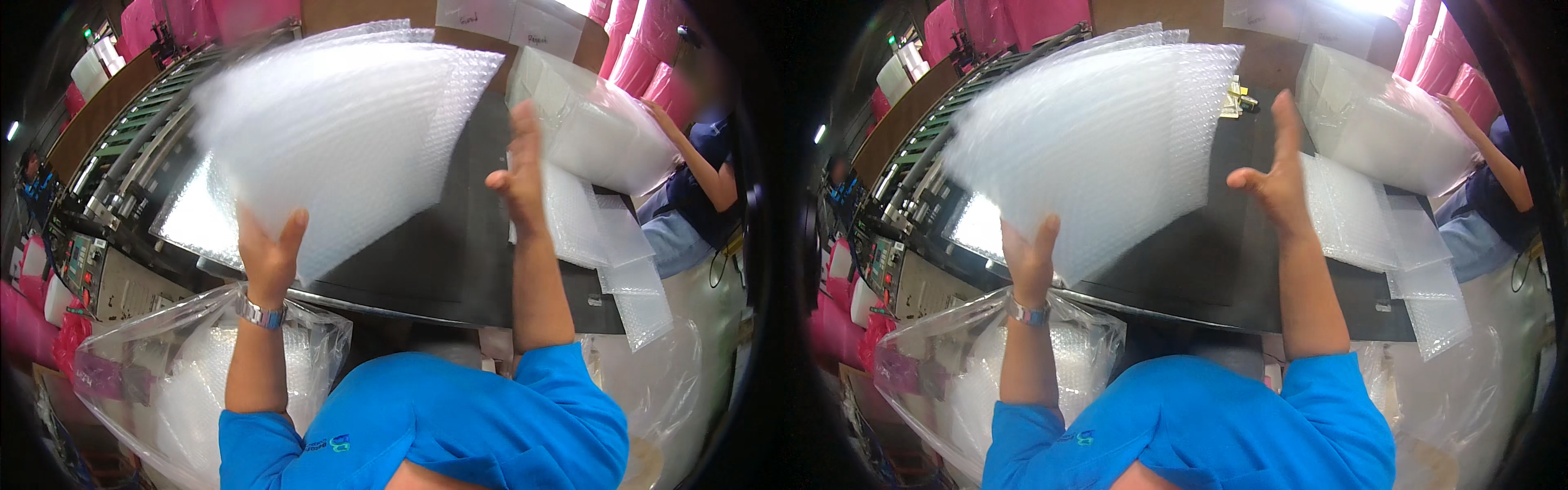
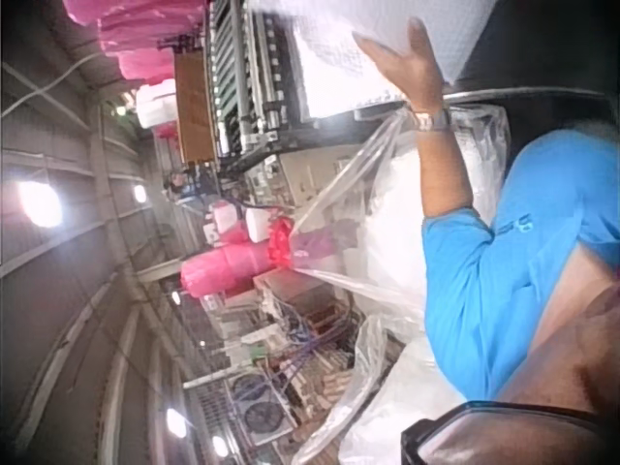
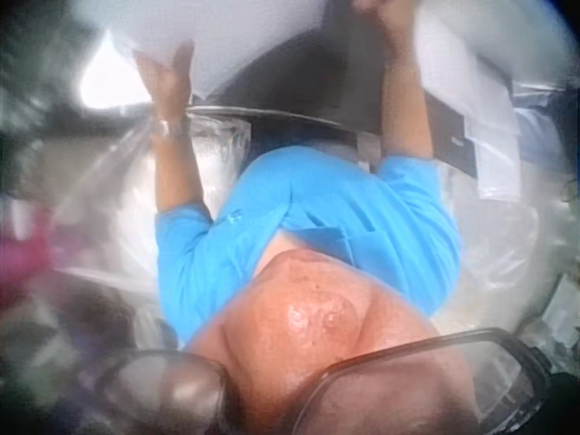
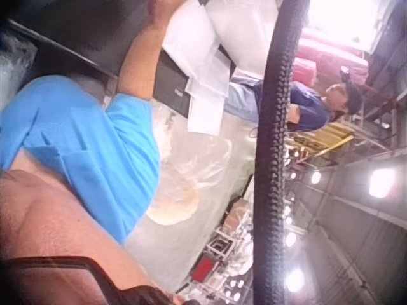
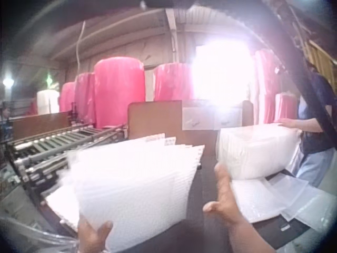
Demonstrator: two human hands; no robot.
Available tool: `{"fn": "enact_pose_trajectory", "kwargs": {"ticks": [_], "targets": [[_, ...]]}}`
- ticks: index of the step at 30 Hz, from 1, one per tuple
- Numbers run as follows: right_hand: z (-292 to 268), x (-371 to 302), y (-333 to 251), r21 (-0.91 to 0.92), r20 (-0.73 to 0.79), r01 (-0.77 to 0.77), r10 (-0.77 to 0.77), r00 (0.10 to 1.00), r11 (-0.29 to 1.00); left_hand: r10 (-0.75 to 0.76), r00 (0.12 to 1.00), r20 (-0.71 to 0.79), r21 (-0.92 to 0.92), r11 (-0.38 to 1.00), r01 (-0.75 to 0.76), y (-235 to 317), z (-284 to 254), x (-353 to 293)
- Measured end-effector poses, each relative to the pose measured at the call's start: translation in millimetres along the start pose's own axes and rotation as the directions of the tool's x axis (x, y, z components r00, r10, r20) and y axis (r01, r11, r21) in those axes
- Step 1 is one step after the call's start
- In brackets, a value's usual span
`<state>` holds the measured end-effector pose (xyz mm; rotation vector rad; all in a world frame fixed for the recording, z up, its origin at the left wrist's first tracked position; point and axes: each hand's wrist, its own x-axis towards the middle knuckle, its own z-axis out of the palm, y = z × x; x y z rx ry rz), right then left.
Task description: The person repeatedly picks up stacks of bubble wrap sheets from a table and places them into a large plastic bag. The person handles the bubble wrap by hand, organizing the sheets into neat piles before transferring them. Another person is visible in the background working with similar materials.
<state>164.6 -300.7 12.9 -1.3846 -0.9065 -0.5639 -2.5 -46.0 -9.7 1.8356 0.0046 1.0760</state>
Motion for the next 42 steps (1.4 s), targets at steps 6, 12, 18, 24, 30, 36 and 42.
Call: {"fn": "enact_pose_trajectory", "kwargs": {"ticks": [6, 12, 18, 24, 30, 36, 42], "targets": [[21.2, -70.1, 91.2, 0.382, 0.508, -0.632, 0.418, 0.753, 0.674, -0.275, 0.923, 0.268, -0.120, 0.941, 0.316, -52.4, 3.7, -57.7], [21.9, -67.4, 80.7, 0.451, 0.467, -0.626, 0.429, 0.773, 0.636, -0.416, 0.836, 0.358, 0.016, 0.898, 0.440, -56.4, 1.7, -53.8], [24.4, -79.6, 93.3, 0.396, 0.457, -0.685, 0.516, 0.725, 0.611, -0.396, 0.854, 0.337, 0.097, 0.917, 0.387, -101.9, 12.5, -69.2], [32.1, -80.8, 81.4, 0.377, 0.349, -0.605, 0.497, 0.794, 0.701, -0.322, 0.943, 0.085, -0.029, 0.945, 0.326, -79.1, 24.3, -63.2], [29.1, -87.6, 102.4, 0.241, 0.308, -0.646, 0.574, 0.758, 0.724, -0.024, 0.956, -0.292, 0.304, 0.945, 0.117, -73.6, -19.0, -32.6], [30.0, -86.8, 93.3, 0.036, 0.341, -0.662, 0.614, 0.712, 0.748, 0.413, 0.839, -0.354, 0.686, 0.724, -0.067, -43.3, -55.7, -14.6], [32.4, -90.6, 95.2, -0.079, 0.406, -0.613, 0.587, 0.700, 0.786, 0.488, 0.814, -0.315, 0.830, 0.558, -0.014, -44.9, -78.5, -19.6]]}}
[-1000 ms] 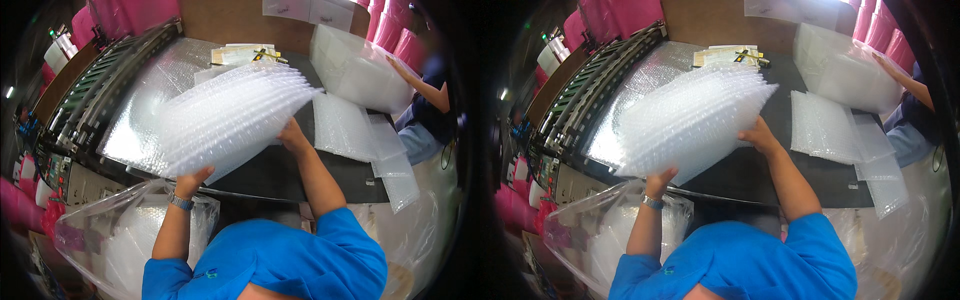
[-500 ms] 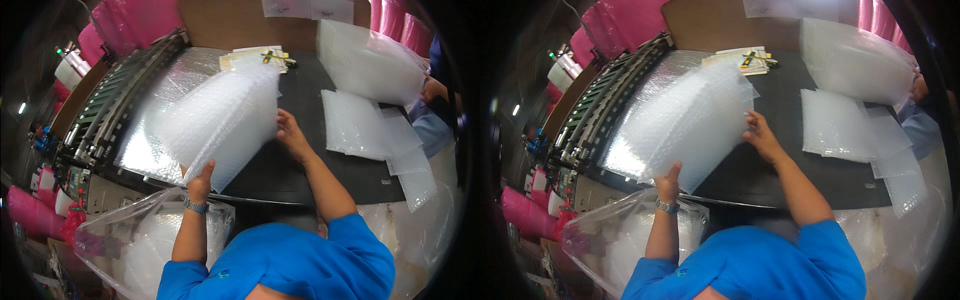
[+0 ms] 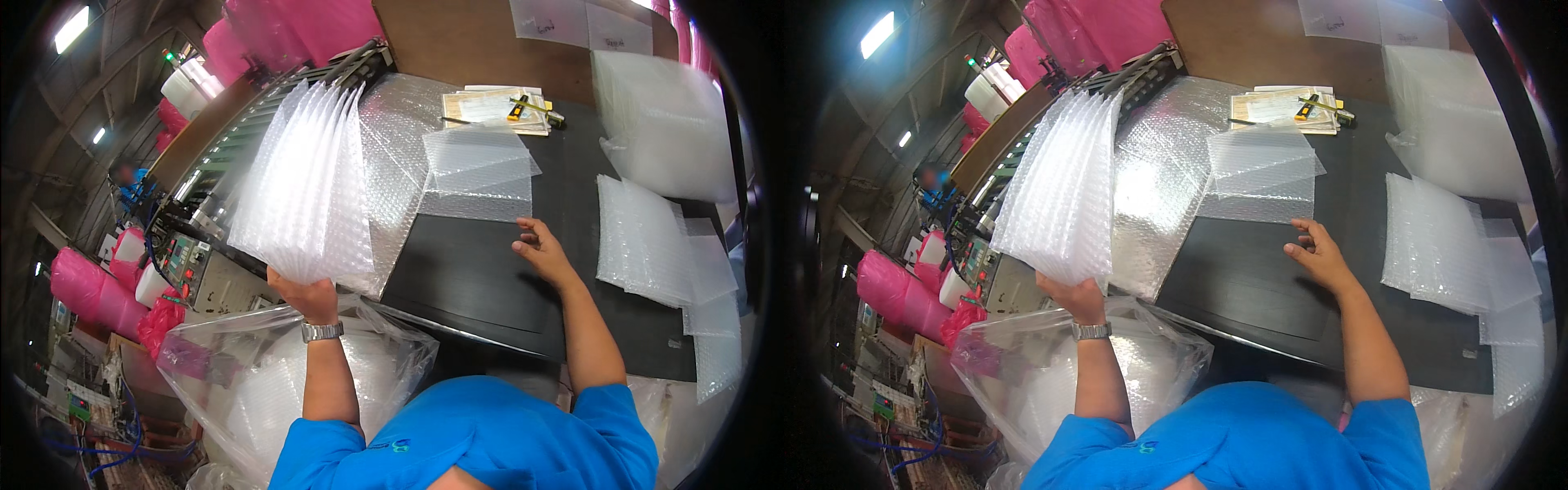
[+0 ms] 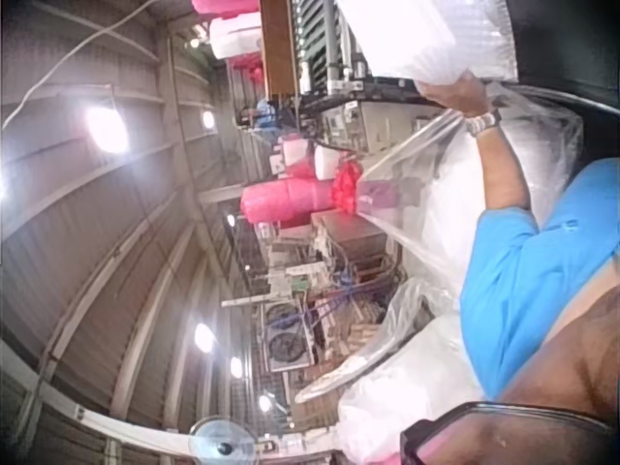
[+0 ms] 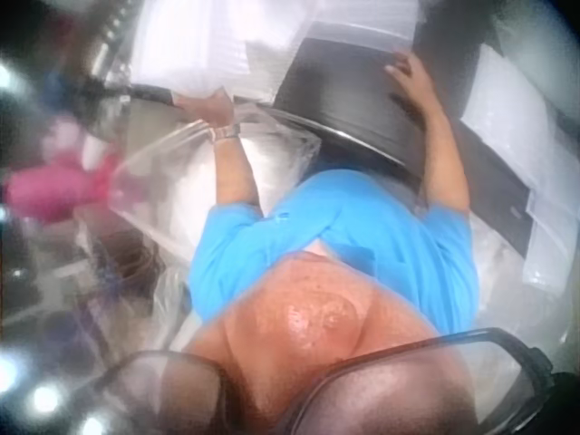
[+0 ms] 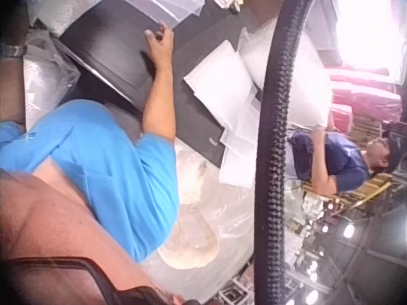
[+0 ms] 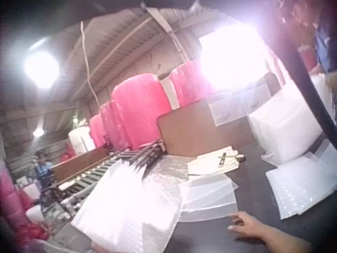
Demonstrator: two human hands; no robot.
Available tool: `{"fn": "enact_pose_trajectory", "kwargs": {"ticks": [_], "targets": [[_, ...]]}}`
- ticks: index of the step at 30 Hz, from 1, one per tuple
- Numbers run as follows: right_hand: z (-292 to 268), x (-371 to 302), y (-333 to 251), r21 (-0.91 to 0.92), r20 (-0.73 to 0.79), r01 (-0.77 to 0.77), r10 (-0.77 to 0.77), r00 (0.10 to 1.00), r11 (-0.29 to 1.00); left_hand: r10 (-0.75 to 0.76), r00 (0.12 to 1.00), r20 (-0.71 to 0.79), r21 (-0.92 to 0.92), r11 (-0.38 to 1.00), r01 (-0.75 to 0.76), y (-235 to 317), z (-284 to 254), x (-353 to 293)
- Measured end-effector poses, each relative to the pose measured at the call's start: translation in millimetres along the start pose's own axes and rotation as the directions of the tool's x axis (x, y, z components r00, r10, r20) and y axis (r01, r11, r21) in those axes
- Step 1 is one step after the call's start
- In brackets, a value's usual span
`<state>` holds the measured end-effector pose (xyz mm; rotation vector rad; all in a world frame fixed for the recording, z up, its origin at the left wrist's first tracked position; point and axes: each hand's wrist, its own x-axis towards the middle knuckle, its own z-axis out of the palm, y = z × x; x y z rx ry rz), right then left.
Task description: The person repeatedly picks up stacks of bubble wrap sheets from a table and places them into a large plastic bag. The person handles the bubble wrap by hand, organizing the sheets into neat piles before transferring them. Another person is visible in the background working with similar materials.
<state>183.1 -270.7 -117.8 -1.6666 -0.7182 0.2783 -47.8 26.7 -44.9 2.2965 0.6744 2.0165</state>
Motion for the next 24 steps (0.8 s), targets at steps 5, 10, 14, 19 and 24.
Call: {"fn": "enact_pose_trajectory", "kwargs": {"ticks": [5, 10, 14, 19, 24], "targets": [[-1.2, -0.5, 0.4, 0.008, 0.040, -0.047, 0.047, 0.998, 0.999, -0.105, 0.994, -0.010, -0.163, 0.981, 0.102, 1.9, 2.4, -3.7], [0.0, -0.4, 4.0, -0.007, 0.065, -0.031, 0.032, 0.997, 0.999, -0.112, 0.994, 0.002, -0.124, 0.986, 0.112, 1.3, 1.4, -3.5], [0.7, -0.8, 3.7, -0.037, 0.073, -0.022, 0.025, 0.997, 0.999, -0.153, 0.988, 0.016, -0.161, 0.975, 0.154, 3.5, 2.7, -3.4], [0.6, -0.5, 0.6, -0.056, 0.093, -0.020, 0.026, 0.995, 0.998, -0.201, 0.979, 0.027, -0.281, 0.939, 0.200, 11.8, 4.9, 0.1], [-0.4, -1.5, -2.7, -0.104, 0.113, -0.003, 0.015, 0.993, 0.995, -0.226, 0.972, 0.069, -0.375, 0.897, 0.235, 11.7, 6.8, 0.1]]}}
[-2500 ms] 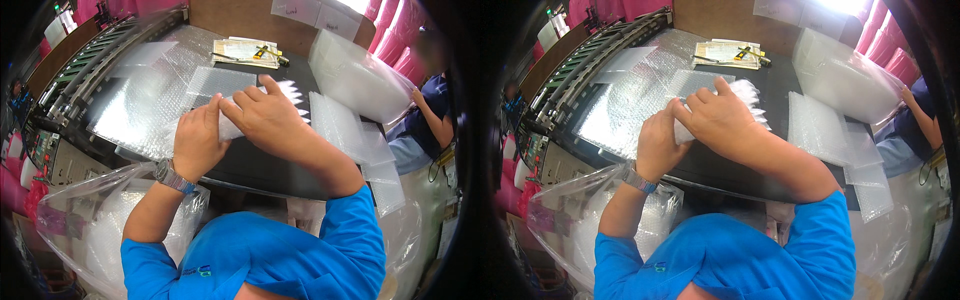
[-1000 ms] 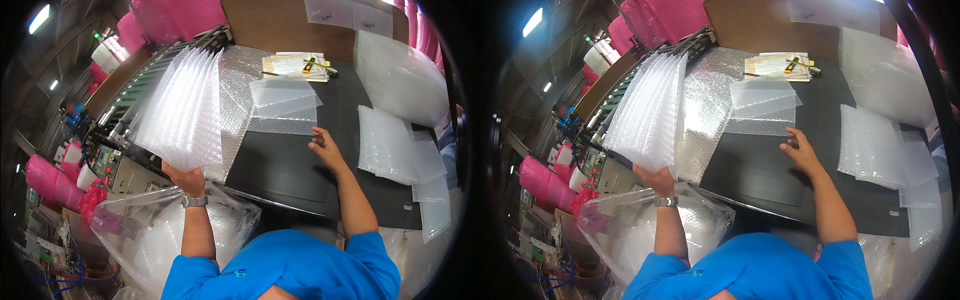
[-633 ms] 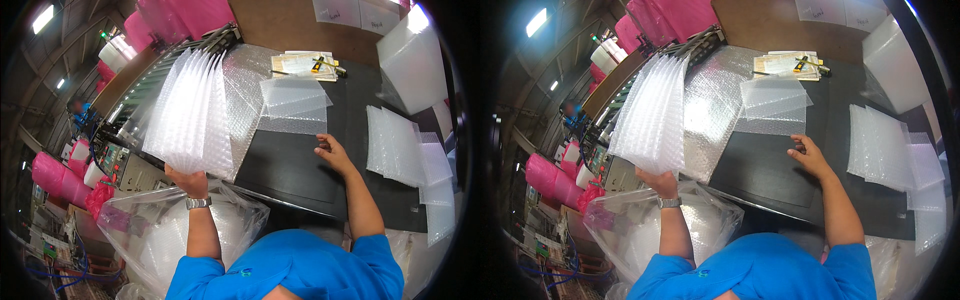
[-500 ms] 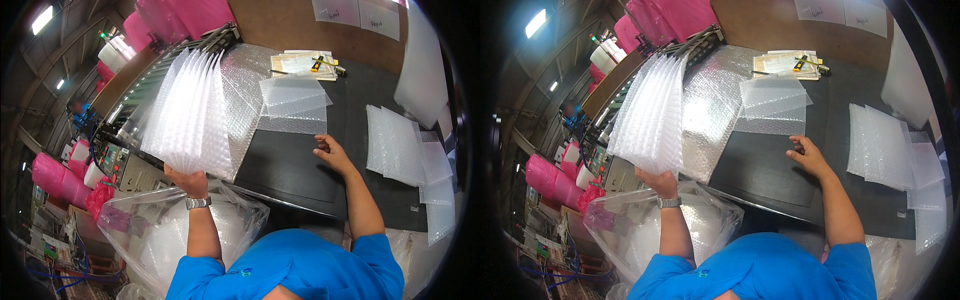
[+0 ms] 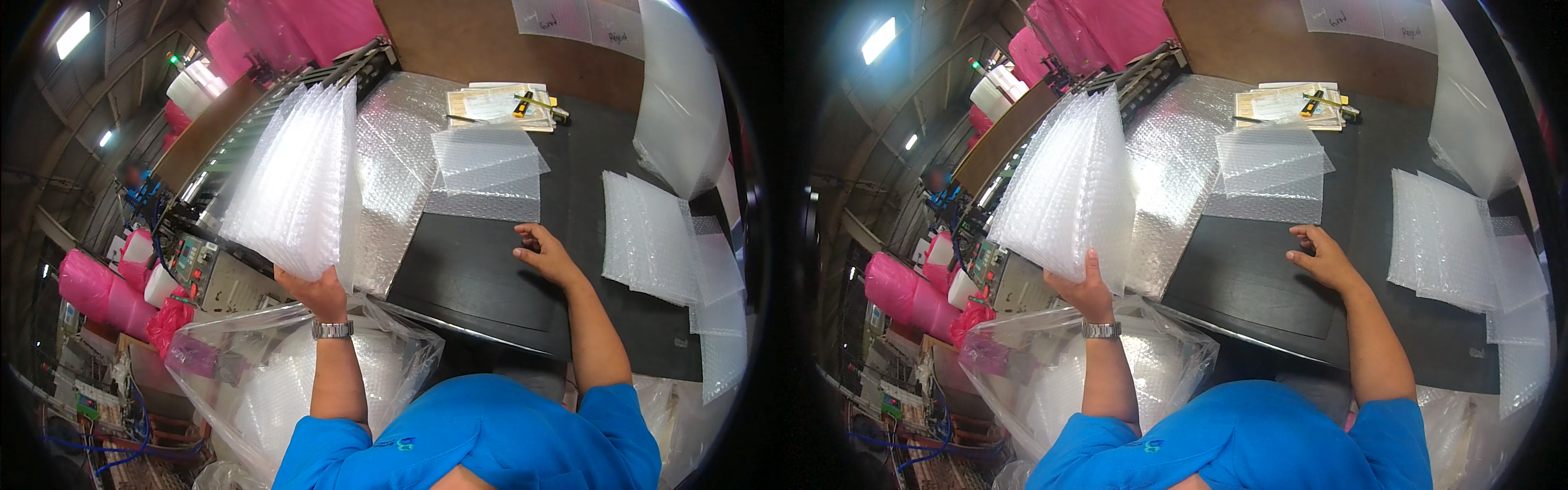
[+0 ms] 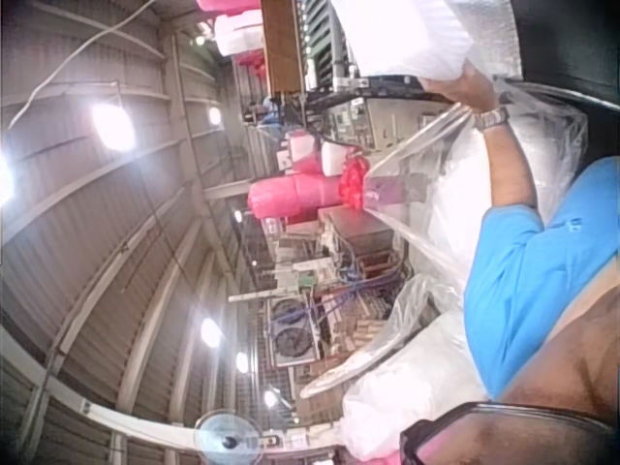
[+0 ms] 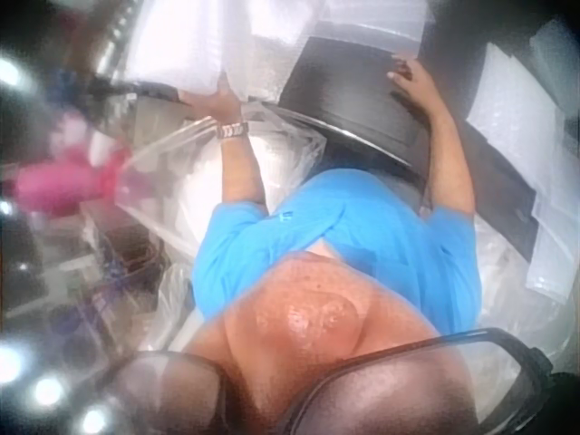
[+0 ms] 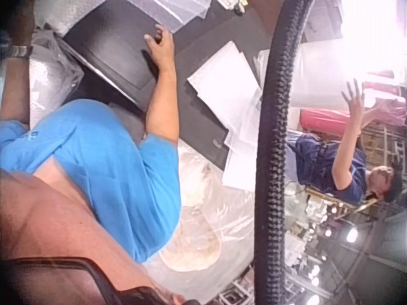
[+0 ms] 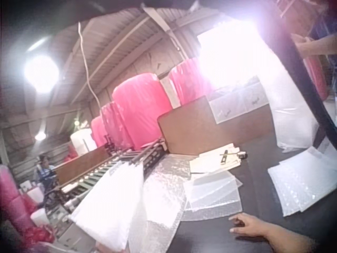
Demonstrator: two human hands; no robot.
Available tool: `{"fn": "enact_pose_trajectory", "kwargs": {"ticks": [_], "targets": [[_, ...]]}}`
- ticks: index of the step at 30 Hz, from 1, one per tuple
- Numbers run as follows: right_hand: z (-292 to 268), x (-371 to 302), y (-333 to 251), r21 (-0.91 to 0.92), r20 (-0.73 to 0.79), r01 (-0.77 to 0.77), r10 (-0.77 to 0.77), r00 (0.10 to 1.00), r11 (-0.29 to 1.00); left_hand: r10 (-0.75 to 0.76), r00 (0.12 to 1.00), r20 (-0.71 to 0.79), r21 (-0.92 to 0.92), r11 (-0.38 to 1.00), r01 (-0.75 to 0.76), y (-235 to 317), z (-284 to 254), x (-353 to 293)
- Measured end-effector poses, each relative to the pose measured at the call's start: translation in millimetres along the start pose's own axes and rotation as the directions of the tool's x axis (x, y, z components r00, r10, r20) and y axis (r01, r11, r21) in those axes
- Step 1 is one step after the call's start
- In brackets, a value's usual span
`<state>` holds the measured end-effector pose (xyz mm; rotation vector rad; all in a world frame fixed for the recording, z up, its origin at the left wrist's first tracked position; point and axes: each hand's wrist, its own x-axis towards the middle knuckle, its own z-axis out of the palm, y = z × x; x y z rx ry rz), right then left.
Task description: The person repeatedly picks up stacks of bubble wrap sheets from a table and places them into a large plastic bag. The person handles the bubble wrap by hand, organizing the sheets into neat piles before transferring them. Another person is visible in the background working with similar materials.
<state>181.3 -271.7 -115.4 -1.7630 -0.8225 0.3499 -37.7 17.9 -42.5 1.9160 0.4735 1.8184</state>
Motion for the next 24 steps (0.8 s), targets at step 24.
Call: {"fn": "enact_pose_trajectory", "kwargs": {"ticks": [24], "targets": [[-0.6, -0.2, 0.1, -0.021, 0.041, -0.003, 0.003, 0.999, 1.000, -0.113, 0.993, 0.023, -0.083, 0.990, 0.115, 12.8, 5.3, 0.4]]}}
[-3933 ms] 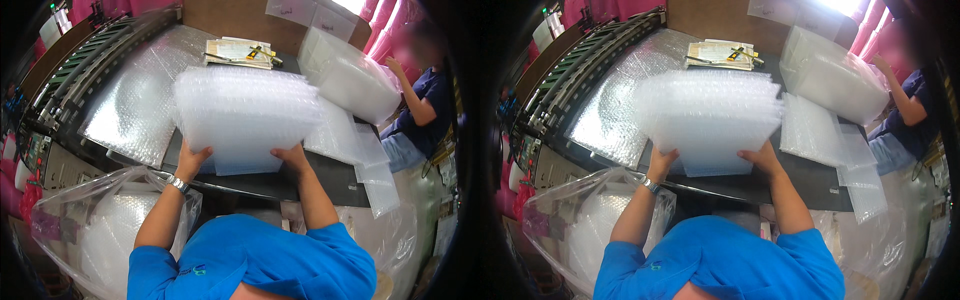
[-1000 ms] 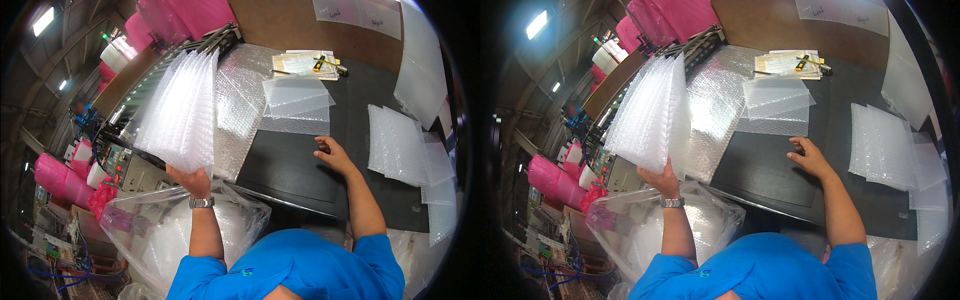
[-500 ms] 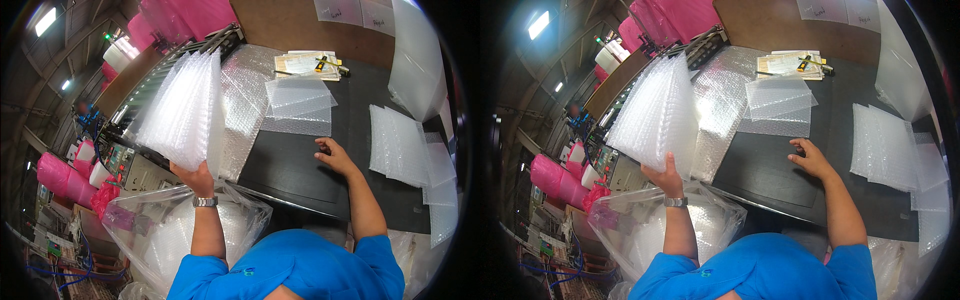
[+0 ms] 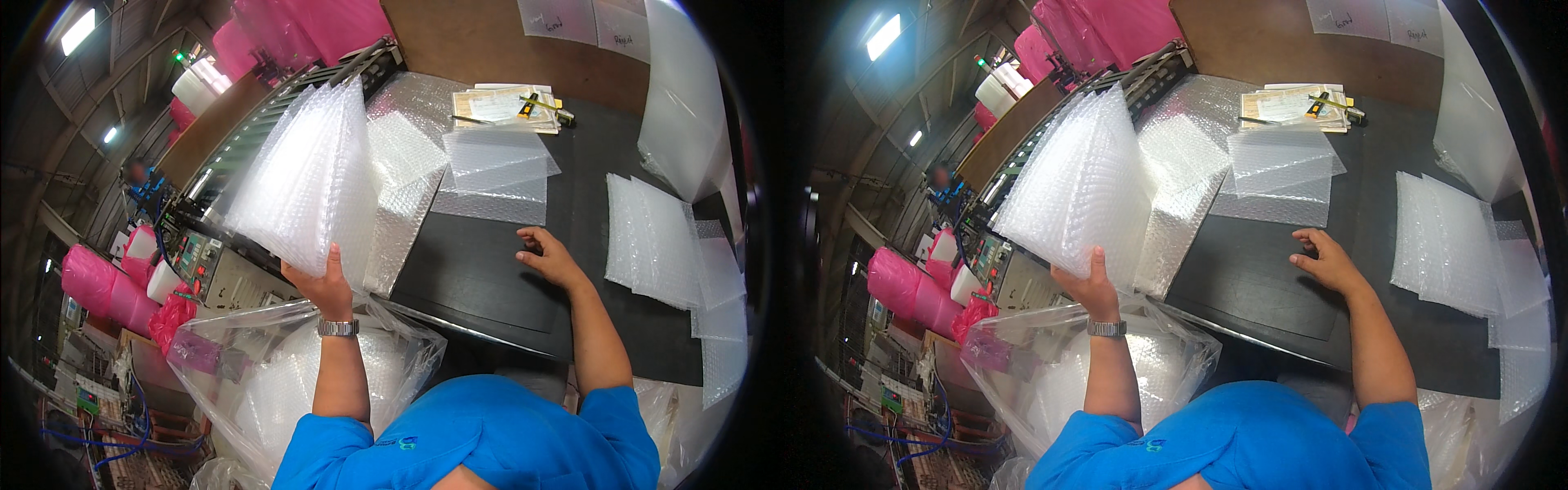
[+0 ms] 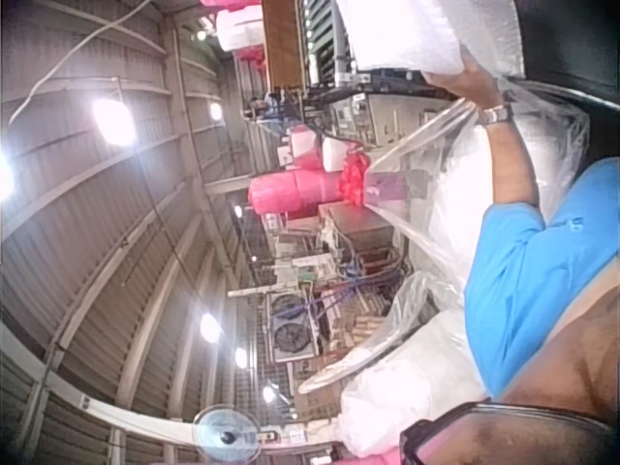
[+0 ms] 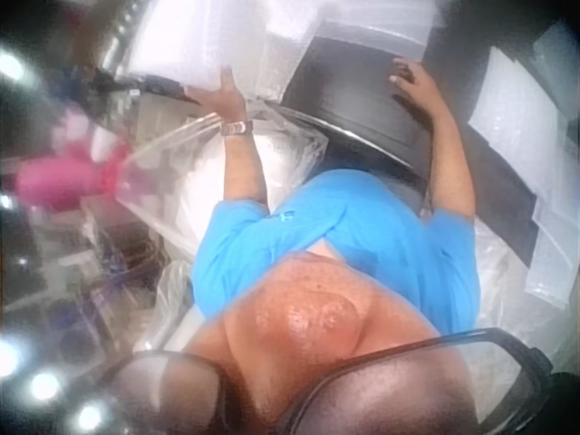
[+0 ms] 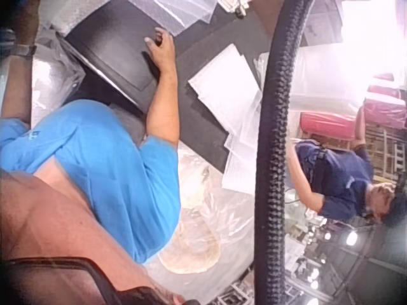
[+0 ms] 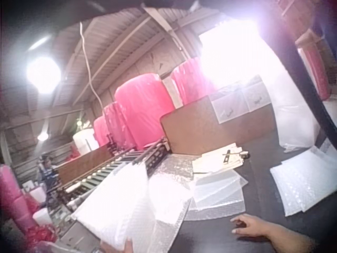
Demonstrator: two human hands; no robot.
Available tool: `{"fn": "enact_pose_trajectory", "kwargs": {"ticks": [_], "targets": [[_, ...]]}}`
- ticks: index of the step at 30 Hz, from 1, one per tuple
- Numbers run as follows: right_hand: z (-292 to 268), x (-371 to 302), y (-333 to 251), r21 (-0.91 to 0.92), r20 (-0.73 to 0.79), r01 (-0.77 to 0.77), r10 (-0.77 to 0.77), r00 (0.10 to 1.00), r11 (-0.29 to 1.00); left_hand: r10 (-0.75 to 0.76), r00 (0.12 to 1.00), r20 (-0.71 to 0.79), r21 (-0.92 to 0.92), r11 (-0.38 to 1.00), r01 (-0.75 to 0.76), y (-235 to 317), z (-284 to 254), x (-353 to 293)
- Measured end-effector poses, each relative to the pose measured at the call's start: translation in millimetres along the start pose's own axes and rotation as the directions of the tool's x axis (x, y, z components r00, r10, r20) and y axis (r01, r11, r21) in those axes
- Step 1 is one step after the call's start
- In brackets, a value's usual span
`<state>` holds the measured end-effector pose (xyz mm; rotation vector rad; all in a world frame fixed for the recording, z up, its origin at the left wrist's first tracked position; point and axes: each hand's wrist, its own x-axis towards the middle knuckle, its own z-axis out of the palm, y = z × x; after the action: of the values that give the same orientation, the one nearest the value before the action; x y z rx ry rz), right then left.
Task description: The person repeatedly picks up stacks of bubble wrap sheets from a table and places them into a large plastic bag. The person handles the bubble wrap by hand, organizing the sheets into neat piles before transferring them. Another person is visible in the background working with similar materials.
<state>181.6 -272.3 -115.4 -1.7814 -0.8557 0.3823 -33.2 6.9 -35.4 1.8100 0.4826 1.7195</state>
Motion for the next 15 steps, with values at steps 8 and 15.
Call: {"fn": "enact_pose_trajectory", "kwargs": {"ticks": [8, 15], "targets": [[-1.0, -0.8, 0.5, -0.013, 0.002, -0.001, 0.001, 1.000, 1.000, -0.200, 0.980, 0.005, -0.233, 0.953, 0.195, 13.7, 4.4, 5.2], [-0.9, -1.6, -0.3, -0.003, 0.005, -0.013, 0.013, 1.000, 1.000, -0.612, 0.501, 0.612, -0.653, -0.033, 0.757, 3.4, -5.7, 15.7]]}}
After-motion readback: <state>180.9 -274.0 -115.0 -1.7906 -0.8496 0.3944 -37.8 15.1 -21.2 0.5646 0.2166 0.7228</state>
